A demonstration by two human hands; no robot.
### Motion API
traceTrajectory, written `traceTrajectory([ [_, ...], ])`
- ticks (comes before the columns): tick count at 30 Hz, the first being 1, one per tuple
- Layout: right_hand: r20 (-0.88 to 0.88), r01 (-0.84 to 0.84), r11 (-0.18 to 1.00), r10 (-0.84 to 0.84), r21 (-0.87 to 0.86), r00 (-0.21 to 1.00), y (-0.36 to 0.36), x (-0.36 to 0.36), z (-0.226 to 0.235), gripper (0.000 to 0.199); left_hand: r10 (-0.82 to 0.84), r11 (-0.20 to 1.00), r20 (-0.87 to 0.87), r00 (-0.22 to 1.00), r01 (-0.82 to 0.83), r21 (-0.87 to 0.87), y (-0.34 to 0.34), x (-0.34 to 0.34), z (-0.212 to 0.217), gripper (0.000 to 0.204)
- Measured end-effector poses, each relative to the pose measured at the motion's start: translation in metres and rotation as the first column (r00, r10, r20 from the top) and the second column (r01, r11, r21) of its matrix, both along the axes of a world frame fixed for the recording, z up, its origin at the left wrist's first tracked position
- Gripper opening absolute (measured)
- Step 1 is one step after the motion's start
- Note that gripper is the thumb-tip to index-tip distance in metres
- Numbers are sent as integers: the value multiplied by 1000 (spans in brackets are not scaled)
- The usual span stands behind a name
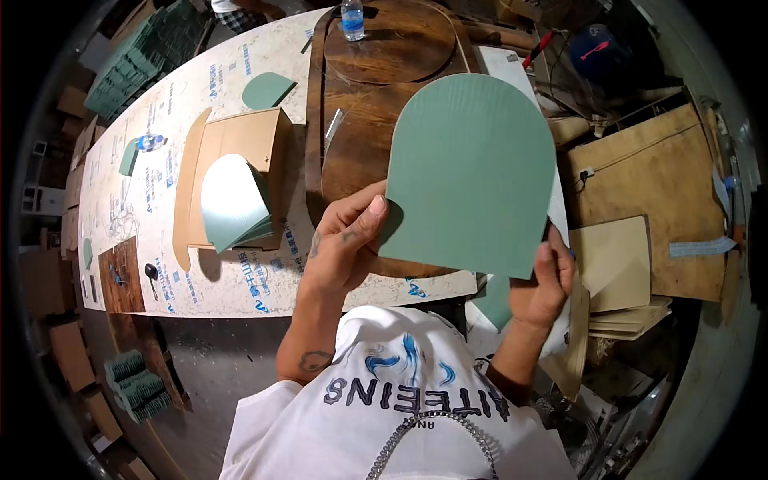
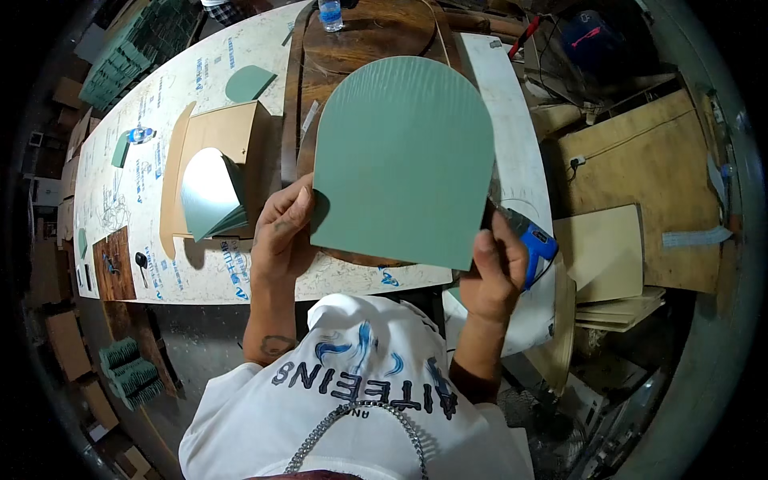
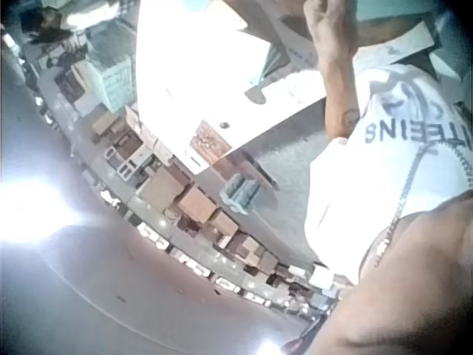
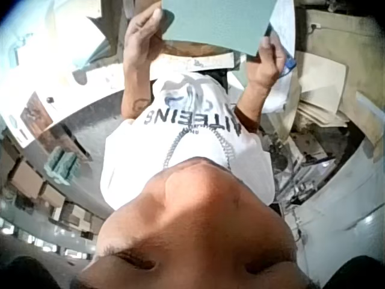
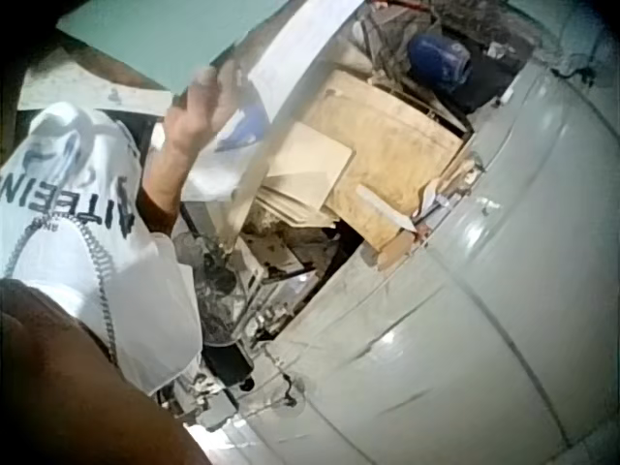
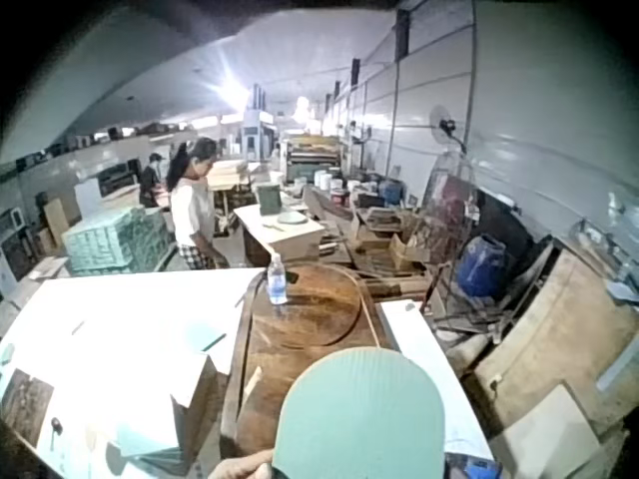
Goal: The person uses a heat gun to apply heat to the edges of light green, semi-circular wooden parts. They rotate the parts to heat different sections and inspect the surface by running their fingers over it. The person places the finished parts on a stack of similar items on the workbench.
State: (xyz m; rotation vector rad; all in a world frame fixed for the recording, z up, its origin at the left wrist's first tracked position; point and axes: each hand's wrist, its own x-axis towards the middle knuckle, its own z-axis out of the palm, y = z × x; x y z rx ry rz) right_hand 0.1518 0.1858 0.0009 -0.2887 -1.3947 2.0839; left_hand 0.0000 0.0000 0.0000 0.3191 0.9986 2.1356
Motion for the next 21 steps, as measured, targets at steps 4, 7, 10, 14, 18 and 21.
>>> traceTrajectory([
  [4,3,-21,999,21,-24,1000,-10,16,6,46,-97,991,-48,994,101,83,-19,11,3,46],
  [7,18,-25,993,27,-112,999,-21,28,8,47,-106,990,-73,992,112,85,-28,21,2,47],
  [10,-23,-56,982,52,-178,998,-19,36,8,48,-82,994,-126,989,91,67,-23,28,8,47],
  [14,-130,-83,952,46,-294,990,-20,46,0,44,-6,998,-122,992,15,69,-27,31,-1,45],
  [18,-178,-142,945,92,-295,980,-22,45,9,33,31,996,-60,998,-25,90,-25,41,-6,41],
  [21,-222,-144,947,81,-286,972,-24,51,8,32,20,996,-62,998,-15,90,-23,46,-9,41],
])
